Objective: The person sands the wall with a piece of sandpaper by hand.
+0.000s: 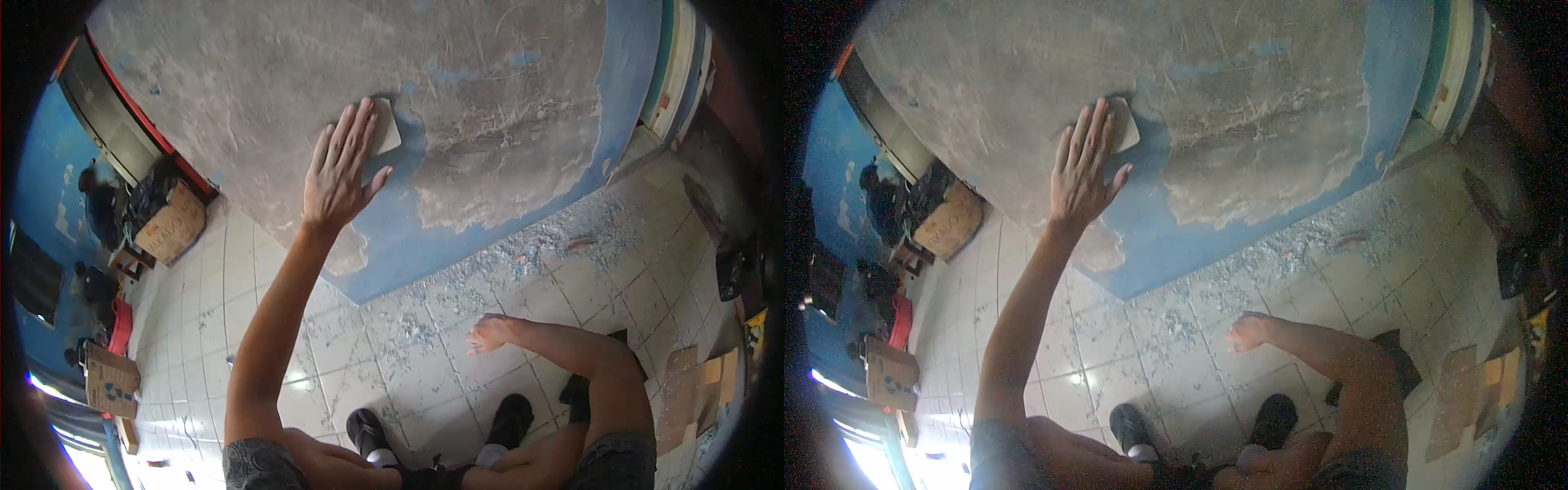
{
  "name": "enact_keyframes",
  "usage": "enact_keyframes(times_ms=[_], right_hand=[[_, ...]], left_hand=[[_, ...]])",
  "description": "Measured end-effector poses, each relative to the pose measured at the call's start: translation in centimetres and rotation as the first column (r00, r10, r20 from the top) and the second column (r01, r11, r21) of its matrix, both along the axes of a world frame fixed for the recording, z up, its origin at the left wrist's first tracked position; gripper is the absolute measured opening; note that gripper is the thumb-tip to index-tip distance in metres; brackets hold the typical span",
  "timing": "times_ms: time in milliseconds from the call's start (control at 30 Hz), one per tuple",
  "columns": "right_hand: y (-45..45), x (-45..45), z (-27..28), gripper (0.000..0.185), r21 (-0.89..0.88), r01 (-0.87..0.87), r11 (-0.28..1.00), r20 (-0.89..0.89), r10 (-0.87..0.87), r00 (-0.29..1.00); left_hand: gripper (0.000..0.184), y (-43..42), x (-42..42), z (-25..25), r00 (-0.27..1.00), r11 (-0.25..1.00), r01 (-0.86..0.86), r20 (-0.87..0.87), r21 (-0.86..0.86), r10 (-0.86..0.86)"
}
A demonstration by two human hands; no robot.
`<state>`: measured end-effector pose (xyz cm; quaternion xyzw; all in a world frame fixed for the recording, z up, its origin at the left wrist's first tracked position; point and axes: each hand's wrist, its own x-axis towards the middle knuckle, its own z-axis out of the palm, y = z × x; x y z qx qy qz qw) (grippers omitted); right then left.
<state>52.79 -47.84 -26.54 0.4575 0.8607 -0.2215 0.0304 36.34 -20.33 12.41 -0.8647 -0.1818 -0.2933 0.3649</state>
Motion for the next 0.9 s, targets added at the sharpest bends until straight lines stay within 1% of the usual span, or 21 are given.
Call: enact_keyframes(times_ms=[67,133,167,200,267,300,333,400,467,500,567,600,633,667,700,733,767,800,833,867,900], right_hand=[[1.2,1.1,-1.4,0.055,0.063,-0.030,0.998,-0.008,0.031,0.999],[1.2,0.8,0.8,0.055,0.049,0.002,0.999,0.018,-0.003,1.000],[1.1,0.7,1.9,0.055,0.043,0.018,0.999,0.030,-0.020,0.999],[1.2,0.9,3.0,0.054,0.037,0.003,0.999,0.040,-0.005,0.999],[1.0,0.6,3.7,0.054,0.008,-0.017,1.000,0.034,0.017,0.999],[0.8,0.3,2.8,0.055,-0.015,0.012,1.000,0.016,-0.012,1.000],[0.5,0.3,1.2,0.056,-0.053,0.029,0.998,0.002,-0.029,1.000],[0.4,1.0,0.8,0.057,-0.097,0.022,0.995,0.013,-0.020,1.000],[0.7,1.1,2.2,0.056,-0.111,-0.003,0.994,0.030,0.006,1.000],[0.4,0.7,2.9,0.056,-0.096,-0.003,0.995,0.041,0.007,0.999],[0.7,0.8,4.2,0.056,-0.062,-0.002,0.998,0.070,0.006,0.998],[1.3,1.4,3.8,0.056,0.006,0.007,1.000,0.026,-0.007,1.000],[1.0,1.7,2.4,0.055,0.054,0.017,0.998,-0.029,-0.016,0.999],[0.4,1.5,0.7,0.055,0.088,0.021,0.996,-0.085,-0.013,0.996],[0.5,1.5,-0.6,0.054,0.046,0.002,0.999,-0.034,-0.001,0.999],[0.5,1.7,-0.2,0.054,0.037,-0.004,0.999,-0.025,0.005,1.000],[0.5,1.7,0.6,0.054,0.036,-0.007,0.999,-0.016,0.008,1.000],[0.7,1.5,1.4,0.054,0.037,-0.004,0.999,-0.010,0.005,1.000],[1.0,1.3,1.8,0.054,0.004,-0.004,1.000,0.007,0.004,1.000],[1.1,1.0,2.0,0.055,-0.028,-0.001,1.000,0.026,0.002,1.000],[1.3,0.9,2.1,0.055,-0.059,0.001,0.998,0.045,0.002,0.999]], left_hand=[[0.093,0.8,-0.4,-3.6,0.997,0.997,-0.002,-0.077,-0.074,-0.004],[0.095,1.3,-1.6,-9.0,0.944,0.999,0.044,-0.329,0.025,-0.033],[0.097,0.9,-1.7,-9.0,0.937,0.961,0.130,-0.288,-0.244,-0.200],[0.095,1.5,-1.1,-8.5,0.947,0.981,0.087,-0.291,-0.175,-0.136],[0.093,0.1,0.2,-3.8,0.953,0.999,0.004,-0.302,-0.051,-0.019],[0.089,0.7,0.6,-2.2,0.991,0.989,0.088,-0.089,-0.116,-0.098],[0.086,-0.2,0.9,-0.2,0.999,0.999,0.042,-0.033,-0.025,-0.042],[0.091,0.3,0.8,-2.1,0.998,0.993,0.068,-0.006,-0.093,-0.069],[0.092,0.6,-0.4,-7.1,0.956,0.988,0.053,-0.278,-0.145,-0.092],[0.096,1.4,-1.1,-10.2,0.935,0.959,0.199,-0.252,-0.202,-0.248],[0.095,1.3,-0.2,-7.3,0.951,0.975,0.150,-0.245,-0.165,-0.187],[0.095,1.0,0.3,-5.7,0.954,0.979,0.131,-0.250,-0.153,-0.167],[0.091,1.0,1.2,-2.6,0.982,0.984,0.152,-0.100,-0.092,-0.161],[0.088,-0.3,1.8,0.5,0.999,0.998,0.046,0.014,-0.035,-0.045],[0.088,-0.3,2.0,1.2,0.999,1.000,0.024,0.040,-0.014,-0.023],[0.089,-0.1,2.2,1.8,0.997,1.000,0.001,0.078,0.021,-0.003],[0.090,-0.1,1.9,0.3,1.000,0.999,-0.023,0.003,-0.033,0.023],[0.090,0.1,1.5,-2.6,0.996,0.996,-0.045,-0.077,-0.083,0.039],[0.093,0.9,0.9,-6.0,0.981,1.000,0.023,-0.193,0.012,-0.020],[0.094,1.2,-0.2,-8.6,0.953,0.973,0.104,-0.260,-0.207,-0.157],[0.093,1.3,-0.3,-8.7,0.948,0.980,0.137,-0.270,-0.141,-0.171]])
